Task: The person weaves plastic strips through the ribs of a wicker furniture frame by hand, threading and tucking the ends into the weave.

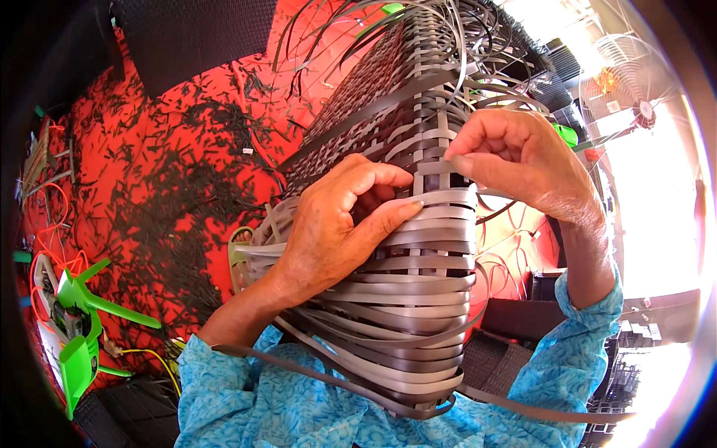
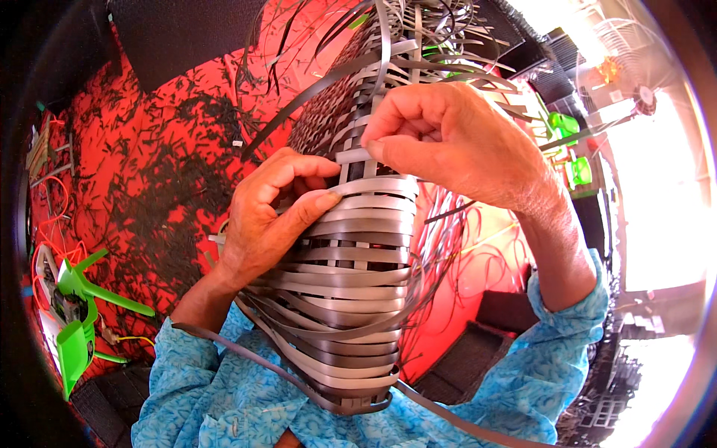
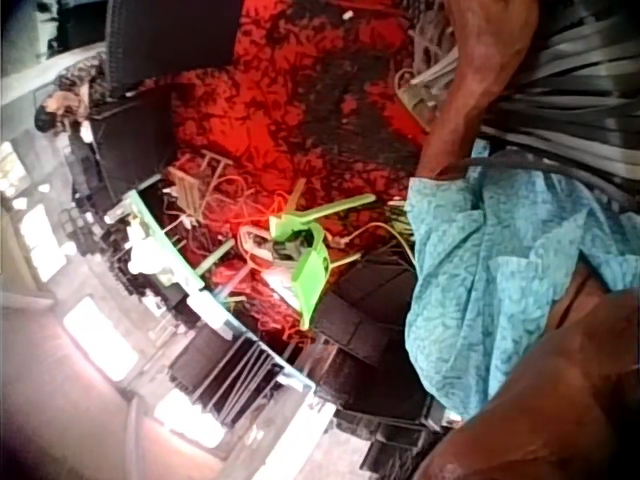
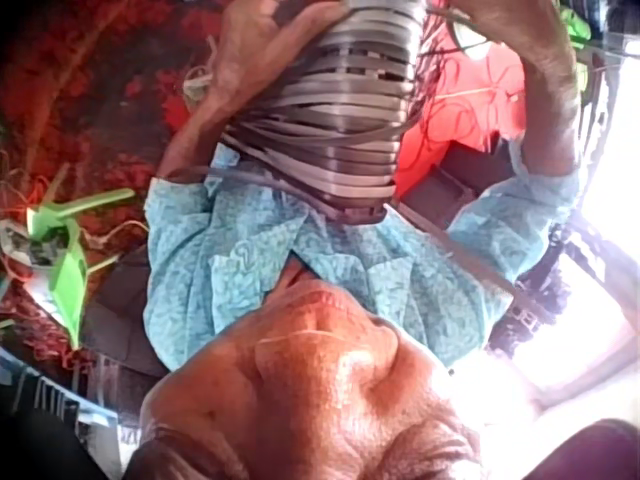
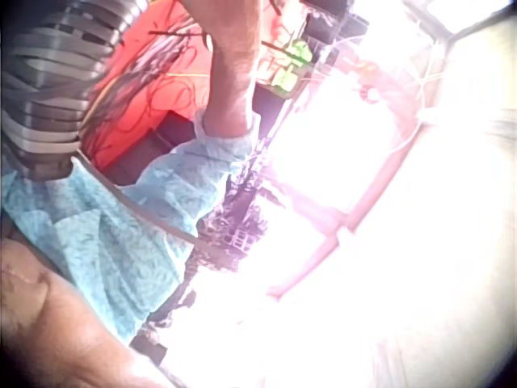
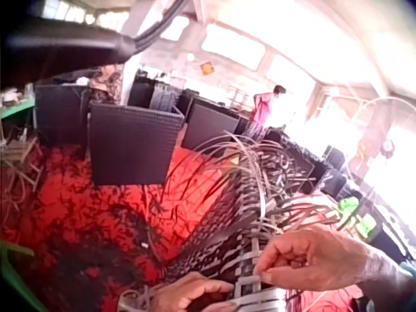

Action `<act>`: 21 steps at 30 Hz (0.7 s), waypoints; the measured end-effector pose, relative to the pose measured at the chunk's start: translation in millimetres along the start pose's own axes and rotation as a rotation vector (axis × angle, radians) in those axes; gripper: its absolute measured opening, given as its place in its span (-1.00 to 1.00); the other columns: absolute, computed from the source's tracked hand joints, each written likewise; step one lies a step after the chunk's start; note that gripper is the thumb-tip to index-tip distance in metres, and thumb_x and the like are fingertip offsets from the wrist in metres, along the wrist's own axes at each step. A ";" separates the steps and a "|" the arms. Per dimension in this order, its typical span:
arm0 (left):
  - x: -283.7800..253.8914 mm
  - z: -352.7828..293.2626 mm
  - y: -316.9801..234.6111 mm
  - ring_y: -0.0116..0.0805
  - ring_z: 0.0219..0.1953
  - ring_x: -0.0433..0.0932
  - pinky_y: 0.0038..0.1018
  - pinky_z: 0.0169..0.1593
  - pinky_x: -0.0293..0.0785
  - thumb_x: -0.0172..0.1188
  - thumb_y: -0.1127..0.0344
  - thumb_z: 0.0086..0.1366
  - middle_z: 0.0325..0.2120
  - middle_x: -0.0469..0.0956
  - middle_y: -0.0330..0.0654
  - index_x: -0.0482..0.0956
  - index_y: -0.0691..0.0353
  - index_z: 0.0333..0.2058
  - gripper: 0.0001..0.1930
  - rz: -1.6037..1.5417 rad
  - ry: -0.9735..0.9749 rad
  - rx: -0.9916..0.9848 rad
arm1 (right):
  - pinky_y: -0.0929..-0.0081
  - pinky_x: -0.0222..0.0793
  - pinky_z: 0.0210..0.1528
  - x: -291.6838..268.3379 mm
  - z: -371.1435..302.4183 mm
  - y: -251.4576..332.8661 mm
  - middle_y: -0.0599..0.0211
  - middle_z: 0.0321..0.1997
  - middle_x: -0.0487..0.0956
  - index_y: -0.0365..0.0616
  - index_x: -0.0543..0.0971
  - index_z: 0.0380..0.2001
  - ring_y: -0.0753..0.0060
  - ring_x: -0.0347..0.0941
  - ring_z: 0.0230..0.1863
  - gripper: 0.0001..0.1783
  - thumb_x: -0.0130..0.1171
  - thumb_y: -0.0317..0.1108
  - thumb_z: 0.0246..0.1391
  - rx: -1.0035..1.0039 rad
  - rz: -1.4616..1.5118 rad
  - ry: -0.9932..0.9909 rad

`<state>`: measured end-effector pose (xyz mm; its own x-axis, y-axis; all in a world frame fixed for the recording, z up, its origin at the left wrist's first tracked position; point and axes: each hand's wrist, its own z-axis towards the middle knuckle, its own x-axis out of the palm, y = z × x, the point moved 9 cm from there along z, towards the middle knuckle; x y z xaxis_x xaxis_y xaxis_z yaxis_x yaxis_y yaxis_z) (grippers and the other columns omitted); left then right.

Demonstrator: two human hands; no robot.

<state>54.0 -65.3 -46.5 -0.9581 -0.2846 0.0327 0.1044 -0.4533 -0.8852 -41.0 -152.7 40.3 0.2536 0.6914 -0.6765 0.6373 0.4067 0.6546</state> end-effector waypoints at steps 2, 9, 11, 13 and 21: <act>0.3 0.4 -1.0 -0.49 -0.49 0.49 -0.57 -0.38 0.40 0.32 0.36 0.15 -0.45 0.48 -0.21 0.59 0.33 -0.25 -0.78 0.011 0.002 0.011 | 0.82 0.13 -0.54 -1.7 -0.8 1.2 0.66 -0.55 0.44 -0.21 0.53 -0.33 0.91 0.27 -0.54 -0.91 0.11 -0.46 0.08 0.011 -0.026 -0.018; -0.1 0.3 9.5 -0.47 -0.46 0.50 -0.54 -0.36 0.42 0.27 0.30 0.21 -0.45 0.52 -0.18 0.61 0.36 -0.24 -0.77 -0.083 0.020 -0.038 | 0.77 -0.01 -0.58 7.8 6.9 10.5 0.64 -0.64 0.33 -0.26 0.48 -0.30 0.83 0.14 -0.60 -0.81 0.00 -0.47 -0.04 0.012 0.058 0.095; 0.3 1.5 15.3 -0.45 -0.42 0.52 -0.52 -0.34 0.43 0.23 0.27 0.25 -0.43 0.56 -0.16 0.61 0.37 -0.24 -0.75 -0.111 0.034 -0.066 | 0.75 -0.04 -0.58 11.3 10.8 9.0 0.63 -0.66 0.30 -0.25 0.44 -0.32 0.80 0.12 -0.61 -0.80 0.00 -0.45 -0.07 0.039 0.075 0.118; 2.3 1.8 20.8 -0.47 -0.40 0.53 -0.52 -0.32 0.44 0.18 0.26 0.28 -0.43 0.59 -0.15 0.61 0.37 -0.24 -0.75 -0.163 0.033 -0.106 | 0.74 -0.07 -0.58 14.0 12.9 9.3 0.62 -0.67 0.28 -0.23 0.40 -0.34 0.79 0.10 -0.62 -0.82 0.00 -0.43 -0.09 0.044 0.119 0.134; 10.0 0.7 30.9 -0.59 -0.41 0.52 -0.55 -0.29 0.45 0.15 0.29 0.29 -0.46 0.64 -0.17 0.62 0.35 -0.20 -0.76 -0.261 0.127 -0.273 | 0.73 -0.10 -0.58 14.8 11.9 8.3 0.65 -0.68 0.22 -0.15 0.34 -0.40 0.80 0.07 -0.62 -0.87 0.01 -0.44 -0.08 0.043 0.245 0.081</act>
<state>47.9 -82.7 -73.2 -0.9703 -0.0748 0.2300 -0.2049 -0.2508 -0.9461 -23.2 -146.1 31.7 0.3465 0.8123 -0.4692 0.5945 0.1967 0.7796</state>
